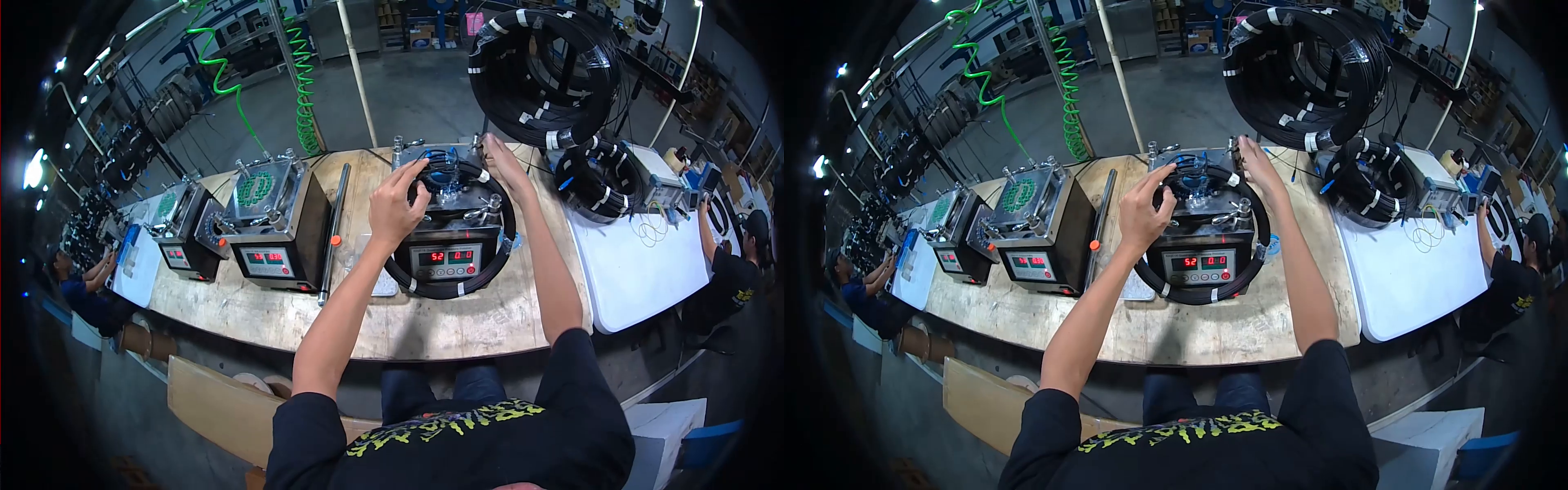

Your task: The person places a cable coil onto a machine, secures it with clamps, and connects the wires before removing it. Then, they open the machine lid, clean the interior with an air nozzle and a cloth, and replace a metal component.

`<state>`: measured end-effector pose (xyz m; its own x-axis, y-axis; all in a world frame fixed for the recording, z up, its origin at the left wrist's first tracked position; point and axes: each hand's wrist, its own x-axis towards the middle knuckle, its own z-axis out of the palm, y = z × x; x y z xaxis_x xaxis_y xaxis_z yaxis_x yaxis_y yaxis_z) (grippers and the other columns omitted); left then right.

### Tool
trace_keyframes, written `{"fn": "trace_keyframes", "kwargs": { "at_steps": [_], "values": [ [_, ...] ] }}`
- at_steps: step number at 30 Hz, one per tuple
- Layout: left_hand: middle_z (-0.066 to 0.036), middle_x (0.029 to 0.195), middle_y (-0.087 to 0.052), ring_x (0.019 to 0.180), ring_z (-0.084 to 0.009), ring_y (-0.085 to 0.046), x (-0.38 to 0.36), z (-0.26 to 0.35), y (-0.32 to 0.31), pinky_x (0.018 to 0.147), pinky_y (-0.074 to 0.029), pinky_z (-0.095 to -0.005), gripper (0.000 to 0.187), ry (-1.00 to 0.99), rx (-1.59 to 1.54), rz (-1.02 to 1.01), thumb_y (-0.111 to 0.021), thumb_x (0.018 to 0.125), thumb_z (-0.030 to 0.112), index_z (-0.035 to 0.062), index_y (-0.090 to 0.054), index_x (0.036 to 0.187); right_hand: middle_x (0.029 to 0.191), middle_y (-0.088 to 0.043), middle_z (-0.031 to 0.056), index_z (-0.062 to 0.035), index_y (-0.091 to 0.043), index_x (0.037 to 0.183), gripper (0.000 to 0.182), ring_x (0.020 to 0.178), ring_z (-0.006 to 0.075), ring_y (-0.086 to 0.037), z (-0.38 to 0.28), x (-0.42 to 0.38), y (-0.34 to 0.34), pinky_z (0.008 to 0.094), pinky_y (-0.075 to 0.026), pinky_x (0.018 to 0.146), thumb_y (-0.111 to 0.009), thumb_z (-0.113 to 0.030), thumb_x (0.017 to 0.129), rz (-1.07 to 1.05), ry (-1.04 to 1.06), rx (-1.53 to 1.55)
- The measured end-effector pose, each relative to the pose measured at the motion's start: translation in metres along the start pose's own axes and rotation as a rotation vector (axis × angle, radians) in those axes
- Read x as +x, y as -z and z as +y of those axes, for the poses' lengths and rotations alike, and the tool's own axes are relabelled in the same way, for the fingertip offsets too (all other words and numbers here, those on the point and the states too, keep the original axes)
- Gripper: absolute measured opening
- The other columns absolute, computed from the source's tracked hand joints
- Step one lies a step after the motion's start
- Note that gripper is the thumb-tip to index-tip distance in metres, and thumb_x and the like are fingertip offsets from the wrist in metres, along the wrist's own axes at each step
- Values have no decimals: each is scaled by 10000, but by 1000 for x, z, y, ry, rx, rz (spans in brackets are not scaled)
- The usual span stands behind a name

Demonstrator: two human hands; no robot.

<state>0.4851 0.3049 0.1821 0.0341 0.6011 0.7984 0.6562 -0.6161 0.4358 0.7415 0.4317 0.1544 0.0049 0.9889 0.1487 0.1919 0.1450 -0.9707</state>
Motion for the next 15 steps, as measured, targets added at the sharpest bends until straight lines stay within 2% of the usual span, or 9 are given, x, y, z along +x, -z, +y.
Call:
{"fn": "trace_keyframes", "kwargs": {
  "at_steps": [1, 4, 7, 8, 9, 12, 13, 15],
  "values": [
    [-180, 1200, -727, 1039, -365, -719, 0, -1, 1, 883, -585, -434, 425, -1, -3, -11, -656, 862, 127, 138, -707, 1283, 1413, -603, 150, -101, -463, 1547, 710, 1292, 224, -566, -26, -31, 7, 416, -443, 1085, -406, -618, 1064, -117, -113, 56],
    [-183, 1189, -729, 1032, -367, -719, 2, -2, 0, 897, -575, -432, 466, 19, -51, -23, -666, 877, 157, 142, -670, 1343, 1321, -660, 130, -139, -584, 1457, 506, 1189, 236, -628, -29, -90, 4, 374, -483, 1017, -456, -465, 1091, -106, 360, -94],
    [-186, 1188, -730, 1032, -369, -715, 6, -3, 3, 939, -551, -425, 520, 37, -83, -47, -676, 886, 176, 132, -624, 1402, 1212, -703, 97, -160, -683, 1345, 343, 1071, 257, -666, -22, -138, -29, 352, -514, 925, -523, -288, 1069, 336, 498, -342],
    [-187, 1190, -729, 1032, -369, -713, 7, -3, 4, 955, -542, -422, 539, 42, -91, -54, -680, 888, 181, 128, -609, 1420, 1179, -708, 88, -166, -694, 1328, 330, 1038, 262, -669, -25, -142, -34, 354, -518, 900, -540, -263, 1052, 377, 486, -337],
    [-185, 1111, -746, 1001, -330, -714, 8, 0, 7, 979, -516, -395, 497, 88, -139, -77, -642, 956, 234, 86, -594, 1427, 1146, -712, 79, -172, -705, 1311, 319, 1006, 267, -672, -28, -145, -38, 356, -522, 875, -557, -238, 1036, 416, 478, -333],
    [-159, 1004, -765, 955, -212, -689, 28, 2, 23, 890, -526, -359, 440, 392, -322, -209, -563, 1032, 263, 39, -611, 1407, 1108, -723, 64, -186, -724, 1289, 316, 968, 263, -680, -26, -142, -40, 359, -530, 849, -568, -212, 1015, 485, 502, -364],
    [-126, 905, -757, 868, -143, -670, 36, -20, 14, 814, -516, -323, 420, 326, -389, -165, -518, 1068, 305, 18, -654, 1343, 1108, -723, 67, -187, -724, 1292, 319, 971, 265, -680, -26, -142, -38, 363, -532, 853, -569, -213, 1014, 474, 505, -362],
    [-123, 896, -755, 827, -142, -669, 60, -52, 6, 802, -513, -307, 411, 358, -345, -254, -526, 1067, 311, 7, -680, 1296, 1108, -724, 74, -187, -723, 1296, 324, 976, 272, -680, -24, -141, -38, 371, -534, 861, -570, -215, 1013, 484, 523, -381]
  ]
}}
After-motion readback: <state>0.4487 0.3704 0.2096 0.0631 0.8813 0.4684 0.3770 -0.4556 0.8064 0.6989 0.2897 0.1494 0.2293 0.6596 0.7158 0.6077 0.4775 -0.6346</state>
